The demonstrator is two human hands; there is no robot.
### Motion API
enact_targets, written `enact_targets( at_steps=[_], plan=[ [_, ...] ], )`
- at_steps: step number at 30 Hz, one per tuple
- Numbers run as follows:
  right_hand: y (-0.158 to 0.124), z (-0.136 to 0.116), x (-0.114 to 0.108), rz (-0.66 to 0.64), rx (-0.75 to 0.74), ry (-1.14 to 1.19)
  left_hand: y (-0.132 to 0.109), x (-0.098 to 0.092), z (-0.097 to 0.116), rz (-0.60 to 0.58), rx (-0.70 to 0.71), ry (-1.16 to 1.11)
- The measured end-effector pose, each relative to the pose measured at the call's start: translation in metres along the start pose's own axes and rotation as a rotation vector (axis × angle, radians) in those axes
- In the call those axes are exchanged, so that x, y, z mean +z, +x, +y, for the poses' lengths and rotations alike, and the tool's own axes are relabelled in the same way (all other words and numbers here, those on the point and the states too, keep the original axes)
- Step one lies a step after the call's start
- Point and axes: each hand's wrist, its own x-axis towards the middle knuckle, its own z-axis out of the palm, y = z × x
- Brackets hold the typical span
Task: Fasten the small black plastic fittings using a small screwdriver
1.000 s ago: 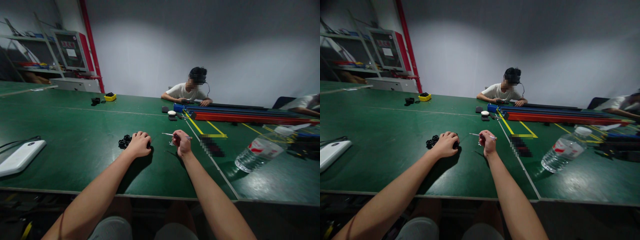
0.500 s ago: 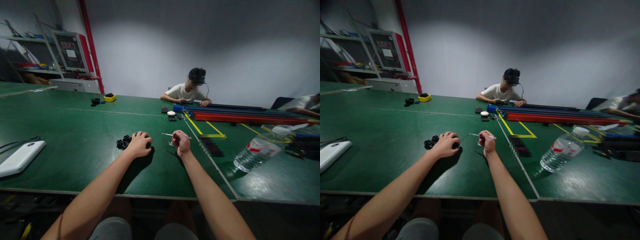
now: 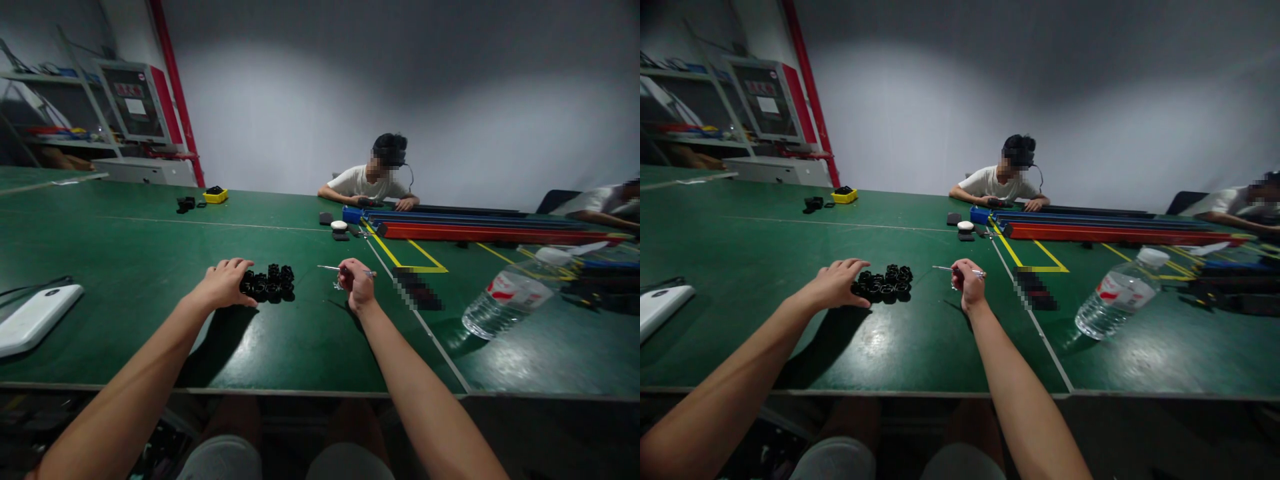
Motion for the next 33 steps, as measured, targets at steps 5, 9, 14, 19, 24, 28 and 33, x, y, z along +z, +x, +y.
enact_targets(
  at_steps=[5,9,14,19,24,28,33],
  plan=[
    [0.001,0.002,-0.002,0.006,0.007,0.001,-0.003,0.005,-0.017,-0.026,-0.038,0.035],
    [0.002,0.004,-0.003,0.003,0.005,0.0,-0.001,0.009,-0.019,-0.045,-0.052,0.005],
    [0.002,0.003,-0.002,0.001,0.005,-0.006,0.0,0.009,-0.021,-0.064,-0.067,-0.022],
    [0.001,0.001,-0.001,0.015,0.011,-0.01,0.004,0.011,-0.028,-0.09,-0.026,-0.038],
    [0.0,-0.001,0.001,0.024,0.005,-0.007,0.007,0.008,-0.032,-0.107,-0.023,-0.017],
    [0.0,-0.001,0.001,0.014,-0.001,-0.015,0.005,-0.003,-0.033,-0.077,-0.05,0.001],
    [0.001,-0.001,0.001,0.026,-0.008,-0.032,0.002,-0.02,-0.022,0.063,-0.1,0.001]
  ],
)
